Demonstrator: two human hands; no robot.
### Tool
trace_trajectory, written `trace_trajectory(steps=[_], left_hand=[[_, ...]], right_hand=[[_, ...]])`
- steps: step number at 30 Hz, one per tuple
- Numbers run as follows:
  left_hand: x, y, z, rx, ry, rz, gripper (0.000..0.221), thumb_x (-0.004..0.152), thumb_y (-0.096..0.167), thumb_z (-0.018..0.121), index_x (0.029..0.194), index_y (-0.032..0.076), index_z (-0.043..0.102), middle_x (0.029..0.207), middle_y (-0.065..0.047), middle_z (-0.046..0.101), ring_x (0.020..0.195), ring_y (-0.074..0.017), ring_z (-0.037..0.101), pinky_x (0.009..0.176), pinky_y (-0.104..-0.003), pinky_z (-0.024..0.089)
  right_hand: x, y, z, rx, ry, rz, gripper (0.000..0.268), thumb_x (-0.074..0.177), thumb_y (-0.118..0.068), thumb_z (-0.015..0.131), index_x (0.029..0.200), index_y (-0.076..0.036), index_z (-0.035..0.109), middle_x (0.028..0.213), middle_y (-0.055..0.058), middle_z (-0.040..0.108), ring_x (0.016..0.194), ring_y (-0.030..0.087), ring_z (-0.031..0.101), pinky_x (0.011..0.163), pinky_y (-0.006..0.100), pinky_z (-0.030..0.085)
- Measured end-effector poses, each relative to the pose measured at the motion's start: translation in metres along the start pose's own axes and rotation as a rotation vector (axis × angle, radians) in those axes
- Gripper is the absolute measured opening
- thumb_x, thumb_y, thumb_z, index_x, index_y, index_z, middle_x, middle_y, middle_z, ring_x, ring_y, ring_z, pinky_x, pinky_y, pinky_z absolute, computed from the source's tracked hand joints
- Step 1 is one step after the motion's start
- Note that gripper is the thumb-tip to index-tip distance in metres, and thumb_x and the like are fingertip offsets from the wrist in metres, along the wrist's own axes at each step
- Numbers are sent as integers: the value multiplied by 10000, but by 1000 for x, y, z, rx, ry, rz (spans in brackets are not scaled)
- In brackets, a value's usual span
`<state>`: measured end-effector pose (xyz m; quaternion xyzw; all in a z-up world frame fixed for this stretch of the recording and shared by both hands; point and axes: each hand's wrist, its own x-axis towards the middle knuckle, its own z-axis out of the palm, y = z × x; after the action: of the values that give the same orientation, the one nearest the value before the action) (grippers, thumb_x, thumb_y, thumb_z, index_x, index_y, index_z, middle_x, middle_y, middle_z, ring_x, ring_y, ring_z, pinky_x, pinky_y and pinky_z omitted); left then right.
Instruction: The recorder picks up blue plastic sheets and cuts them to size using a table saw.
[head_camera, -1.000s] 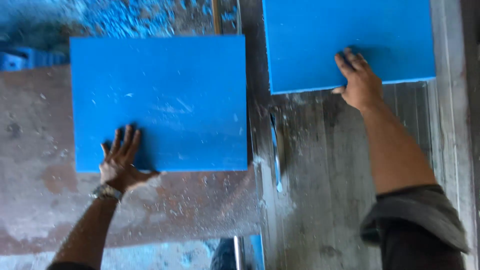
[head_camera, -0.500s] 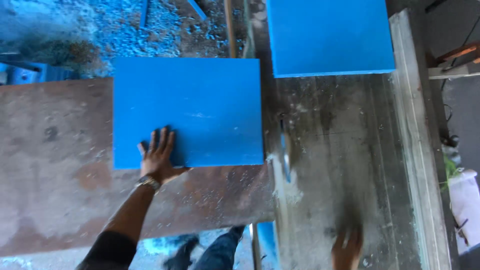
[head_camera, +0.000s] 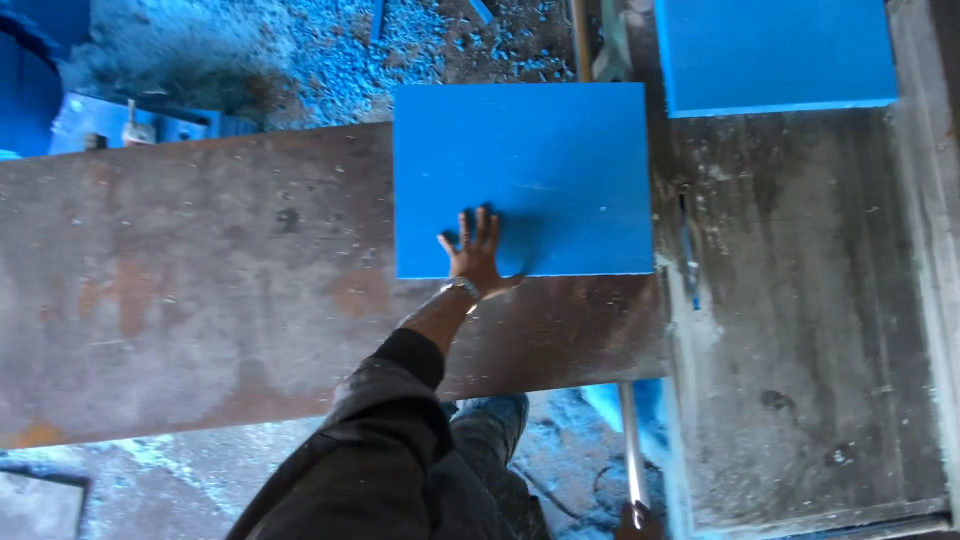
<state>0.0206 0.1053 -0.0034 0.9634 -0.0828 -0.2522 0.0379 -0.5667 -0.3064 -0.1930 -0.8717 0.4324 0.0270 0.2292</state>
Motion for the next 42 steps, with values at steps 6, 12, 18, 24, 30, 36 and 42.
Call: trace_trajectory(steps=[6, 12, 18, 24, 30, 36, 42], left_hand=[[19, -55, -32, -379, -47, 110, 872, 788, 847, 509, 1467, 302, 479, 1620, -61, 299, 1488, -412, 222, 1114, -700, 311], [131, -182, -32, -843, 578, -268, 438, 884, 612, 681, 1108, 254, 799, 1025, -78, 797, 969, -305, 759, 848, -444, 595], [318, -278, -5, -854, 803, -126, 546, 853, 552, 810, 1057, 47, 762, 1018, -164, 779, 977, -359, 712, 838, -451, 553], [325, -295, -13, -1063, 312, -14, 541, 766, 516, 863, 1065, 70, 801, 991, -78, 788, 884, -205, 705, 807, -355, 541], [160, -331, -48, -1221, 247, -116, 472, 822, 370, 857, 1150, 49, 748, 935, -21, 733, 801, -121, 613, 720, -299, 498], [-16, -404, 9, -1157, -194, -164, 524, 924, 480, 679, 1200, 40, 749, 867, -71, 708, 738, -161, 576, 631, -310, 460], [-48, -385, -49, -855, -588, -188, 882, 823, 713, 506, 1467, 112, 530, 1299, -88, 665, 1075, -230, 639, 788, -433, 538]], right_hand=[[-73, -222, 46, 221, -390, 23, 341, 897, -297, 734, 1125, -46, 766, 1057, 134, 795, 1009, 259, 753, 913, 388, 568], [-100, -398, 61, 244, -698, 10, 364, 907, -349, 705, 1123, -65, 775, 1010, 111, 820, 955, 227, 781, 878, 362, 588], [-77, -441, 141, 339, -674, -21, 393, 914, -385, 725, 1094, -41, 784, 969, 166, 777, 925, 287, 717, 822, 409, 580], [-83, -522, 151, 297, -569, 139, 592, 924, -590, 606, 1186, -79, 750, 1039, 131, 760, 998, 292, 720, 881, 449, 554], [-68, -588, 152, 1236, -476, 758, 885, 930, -710, 572, 1434, 13, 483, 1351, 189, 590, 1184, 385, 602, 1039, 556, 463], [-109, -565, 85, 581, -282, 780, 1036, 882, -864, 401, 1424, 4, 562, 1263, 224, 672, 1107, 371, 664, 991, 507, 509], [-165, -572, 12, 424, -505, 858, 1033, 859, -872, 417, 1141, 65, 748, 944, 257, 736, 825, 366, 720, 727, 486, 563]])
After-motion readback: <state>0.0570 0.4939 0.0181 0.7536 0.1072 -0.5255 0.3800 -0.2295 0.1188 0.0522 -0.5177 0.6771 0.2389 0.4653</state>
